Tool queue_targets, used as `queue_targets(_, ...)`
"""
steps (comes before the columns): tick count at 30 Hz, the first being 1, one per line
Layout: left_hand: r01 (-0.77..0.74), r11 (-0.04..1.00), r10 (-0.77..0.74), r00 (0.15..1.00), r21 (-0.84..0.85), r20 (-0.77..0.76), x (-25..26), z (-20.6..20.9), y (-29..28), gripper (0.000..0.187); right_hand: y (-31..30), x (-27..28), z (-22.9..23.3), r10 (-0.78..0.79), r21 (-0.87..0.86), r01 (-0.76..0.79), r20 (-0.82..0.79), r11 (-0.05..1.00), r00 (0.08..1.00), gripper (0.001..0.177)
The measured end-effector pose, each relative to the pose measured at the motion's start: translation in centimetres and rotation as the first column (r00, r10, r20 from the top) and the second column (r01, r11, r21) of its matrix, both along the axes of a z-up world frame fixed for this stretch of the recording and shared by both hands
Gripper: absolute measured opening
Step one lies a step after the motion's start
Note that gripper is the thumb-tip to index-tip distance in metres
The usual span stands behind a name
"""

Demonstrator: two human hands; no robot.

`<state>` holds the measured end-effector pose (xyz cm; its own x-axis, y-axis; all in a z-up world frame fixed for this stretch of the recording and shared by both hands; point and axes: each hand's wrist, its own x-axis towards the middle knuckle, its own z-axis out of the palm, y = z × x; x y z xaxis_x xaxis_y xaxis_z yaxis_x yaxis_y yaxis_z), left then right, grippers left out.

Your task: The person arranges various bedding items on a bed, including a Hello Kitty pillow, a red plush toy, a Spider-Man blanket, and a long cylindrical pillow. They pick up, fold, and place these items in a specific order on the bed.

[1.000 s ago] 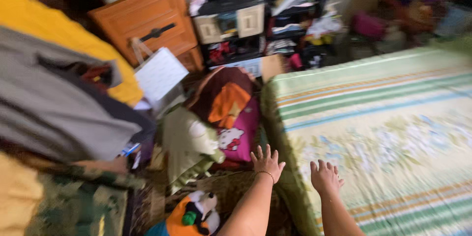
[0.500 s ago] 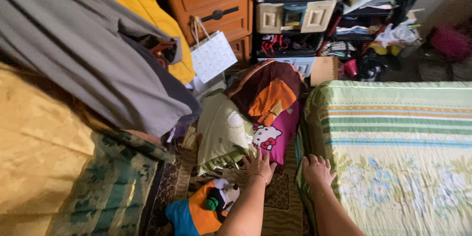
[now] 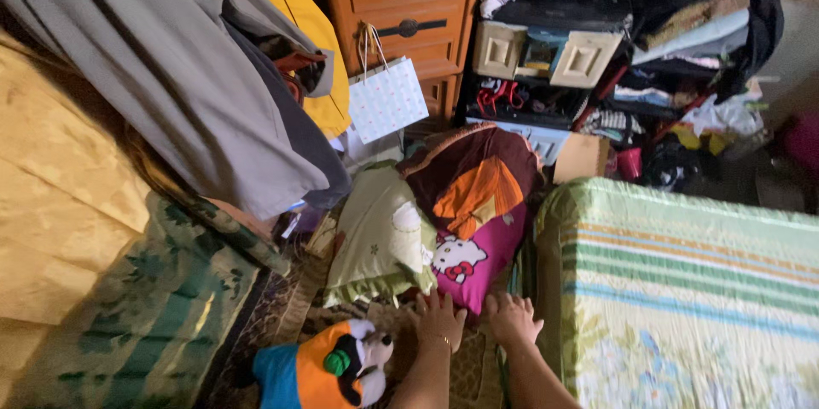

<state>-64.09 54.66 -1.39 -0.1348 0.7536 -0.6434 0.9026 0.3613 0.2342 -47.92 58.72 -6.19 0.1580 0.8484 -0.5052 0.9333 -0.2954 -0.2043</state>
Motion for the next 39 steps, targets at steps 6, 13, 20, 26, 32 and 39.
queue_targets(6,-0.014,0.992,0.024,0.997,-0.129,0.077,-0.4,-4.2,3.0,0.067,2.3,-0.2,-4.9,-0.007,-0.016,0.008,0.056,1.000,0.998,0.058)
queue_targets(13,-0.064,0.997,0.061,0.996,0.043,0.066,-3.1,-13.5,3.3,0.066,3.6,-0.3,-14.9,-0.005,0.033,0.004,0.047,0.999,0.999,0.057)
queue_targets(20,-0.063,0.988,0.061,0.998,0.141,0.018,-5.9,-24.4,4.0,0.066,3.7,-2.0,-21.2,0.022,0.109,-0.028,0.053,0.994,0.998,0.059)
queue_targets(26,-0.056,0.951,0.055,0.998,0.303,0.010,-7.4,-31.4,6.2,0.068,6.2,-2.9,-26.8,0.002,0.260,-0.016,0.054,0.965,0.999,0.060)
queue_targets(32,-0.035,0.908,0.021,0.999,0.418,0.037,-8.0,-37.3,6.5,0.063,4.8,-4.0,-30.8,-0.005,0.382,-0.015,0.052,0.924,0.999,0.059)
queue_targets(39,-0.072,0.856,0.063,0.997,0.511,0.036,-11.4,-34.7,5.6,0.066,2.4,-7.2,-27.4,0.064,0.384,-0.081,0.057,0.920,0.996,0.057)
